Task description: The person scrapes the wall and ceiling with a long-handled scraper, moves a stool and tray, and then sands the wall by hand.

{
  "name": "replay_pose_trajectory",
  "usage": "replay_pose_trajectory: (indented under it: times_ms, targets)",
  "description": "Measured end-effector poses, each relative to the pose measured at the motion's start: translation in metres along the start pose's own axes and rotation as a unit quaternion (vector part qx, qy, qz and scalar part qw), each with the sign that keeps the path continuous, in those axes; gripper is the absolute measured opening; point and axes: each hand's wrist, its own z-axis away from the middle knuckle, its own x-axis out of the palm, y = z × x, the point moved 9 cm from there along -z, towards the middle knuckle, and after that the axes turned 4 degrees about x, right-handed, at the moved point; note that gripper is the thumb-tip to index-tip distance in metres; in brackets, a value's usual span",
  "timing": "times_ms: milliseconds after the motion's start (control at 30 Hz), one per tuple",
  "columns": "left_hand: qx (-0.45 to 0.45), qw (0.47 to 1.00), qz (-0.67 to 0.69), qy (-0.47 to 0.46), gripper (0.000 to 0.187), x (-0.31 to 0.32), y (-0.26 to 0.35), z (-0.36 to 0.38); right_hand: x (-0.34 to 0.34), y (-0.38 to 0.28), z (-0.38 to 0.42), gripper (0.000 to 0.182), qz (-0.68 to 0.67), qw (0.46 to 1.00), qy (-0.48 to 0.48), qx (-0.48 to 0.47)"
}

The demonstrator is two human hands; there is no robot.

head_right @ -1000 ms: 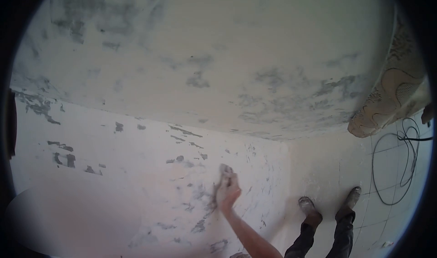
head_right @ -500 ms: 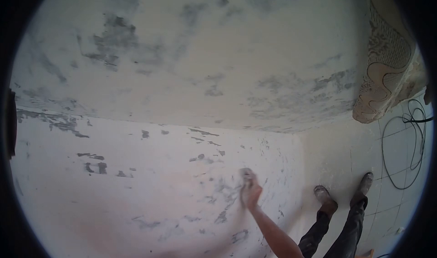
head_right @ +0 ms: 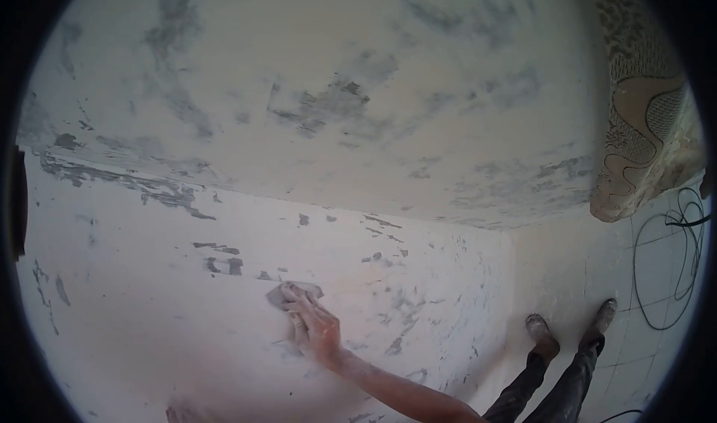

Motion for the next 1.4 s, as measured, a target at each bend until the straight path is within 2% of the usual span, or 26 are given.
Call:
replay_pose_trajectory:
  times_ms: [33, 100, 133, 167, 200, 233, 267, 333, 367, 433, 467, 533, 600, 700, 733, 767, 833, 867, 967, 1000, 1067, 1167, 1233, 1267, 1333, 1400]
  targets:
    - [0.008, 1.000, -0.017, -0.017, 0.046, -0.001, -0.010, -0.003, 0.001, 0.008, 0.002, 0.011, -0.002, 1.000, -0.003, 0.001]
    - [0.008, 0.998, -0.046, -0.033, 0.047, -0.008, -0.022, -0.011, 0.000, 0.025, 0.013, 0.012, 0.023, 0.990, -0.035, -0.134]
    - [-0.027, 0.994, -0.094, -0.051, 0.048, -0.008, -0.031, -0.019, -0.012, 0.055, 0.010, 0.013, -0.150, 0.988, -0.040, -0.015]
    - [-0.063, 0.986, -0.142, -0.067, 0.049, -0.010, -0.042, -0.021, -0.037, 0.066, 0.003, 0.013, -0.162, 0.986, 0.041, -0.025]
    - [-0.073, 0.984, -0.153, -0.060, 0.049, -0.013, -0.051, -0.018, -0.058, 0.090, 0.002, 0.015, 0.002, 0.996, 0.089, -0.009]
    - [-0.073, 0.982, -0.159, -0.065, 0.050, -0.011, -0.059, -0.015, -0.084, 0.126, 0.009, 0.017, 0.094, 0.983, 0.118, 0.108]
    - [-0.073, 0.982, -0.162, -0.071, 0.052, -0.010, -0.064, -0.013, -0.109, 0.143, 0.010, 0.017, 0.091, 0.964, 0.176, 0.176]
    - [-0.095, 0.977, -0.169, -0.084, 0.052, -0.008, -0.064, -0.015, -0.146, 0.199, 0.019, 0.014, 0.138, 0.938, 0.282, 0.148]
    - [-0.111, 0.973, -0.172, -0.103, 0.052, -0.006, -0.066, -0.015, -0.148, 0.194, 0.015, 0.014, 0.135, 0.940, 0.280, 0.142]
    - [-0.123, 0.973, -0.166, -0.104, 0.053, -0.005, -0.069, -0.012, -0.151, 0.229, 0.022, 0.013, 0.178, 0.865, 0.231, 0.409]
    - [-0.128, 0.972, -0.161, -0.113, 0.053, -0.004, -0.072, -0.011, -0.140, 0.208, 0.009, 0.013, 0.175, 0.869, 0.228, 0.403]
    - [-0.133, 0.971, -0.160, -0.116, 0.054, -0.006, -0.073, -0.013, -0.090, 0.130, -0.015, 0.011, 0.081, 0.933, 0.253, 0.242]
    - [-0.143, 0.970, -0.157, -0.116, 0.054, -0.008, -0.077, -0.012, -0.042, 0.073, -0.033, 0.013, 0.023, 0.959, 0.239, 0.153]
    - [-0.140, 0.973, -0.143, -0.118, 0.055, -0.008, -0.081, -0.009, 0.034, -0.024, -0.047, 0.023, -0.093, 0.985, 0.108, 0.102]
    - [-0.137, 0.973, -0.141, -0.121, 0.055, -0.007, -0.082, -0.007, 0.057, -0.061, -0.047, 0.029, -0.115, 0.982, 0.049, 0.140]
    - [-0.135, 0.973, -0.141, -0.124, 0.056, -0.008, -0.083, -0.005, 0.079, -0.092, -0.042, 0.033, -0.085, 0.995, 0.016, 0.047]
    - [-0.144, 0.973, -0.133, -0.120, 0.056, -0.010, -0.086, -0.003, 0.112, -0.159, -0.019, 0.016, -0.039, 0.986, -0.095, -0.129]
    - [-0.139, 0.976, -0.119, -0.122, 0.057, -0.011, -0.086, -0.003, 0.115, -0.169, -0.015, 0.016, -0.047, 0.984, -0.105, -0.139]
    - [-0.136, 0.972, -0.125, -0.144, 0.059, -0.009, -0.092, 0.005, 0.127, -0.195, 0.008, 0.009, -0.041, 0.917, -0.249, -0.309]
    - [-0.150, 0.971, -0.126, -0.134, 0.059, -0.012, -0.091, 0.001, 0.121, -0.183, -0.007, 0.011, -0.051, 0.929, -0.218, -0.293]
    - [-0.131, 0.973, -0.174, -0.071, 0.038, -0.029, -0.081, -0.018, 0.104, -0.149, -0.038, 0.014, -0.010, 0.954, -0.100, -0.282]
    - [-0.143, 0.972, -0.150, -0.115, 0.047, -0.005, -0.101, 0.018, 0.051, -0.084, -0.079, 0.020, -0.018, 0.998, 0.032, -0.042]
    - [-0.152, 0.969, -0.159, -0.113, 0.043, -0.009, -0.101, 0.015, 0.011, -0.032, -0.082, 0.022, -0.004, 0.985, 0.161, -0.063]
    - [-0.151, 0.967, -0.172, -0.115, 0.040, -0.011, -0.101, 0.013, -0.002, -0.015, -0.080, 0.022, -0.004, 0.986, 0.153, -0.072]
    - [-0.151, 0.969, -0.166, -0.106, 0.039, -0.018, -0.101, 0.011, -0.018, 0.036, -0.086, 0.021, 0.068, 0.979, 0.149, 0.118]
    - [-0.147, 0.972, -0.160, -0.091, 0.038, -0.018, -0.102, 0.009, -0.001, 0.022, -0.100, 0.015, 0.060, 0.982, 0.151, 0.099]
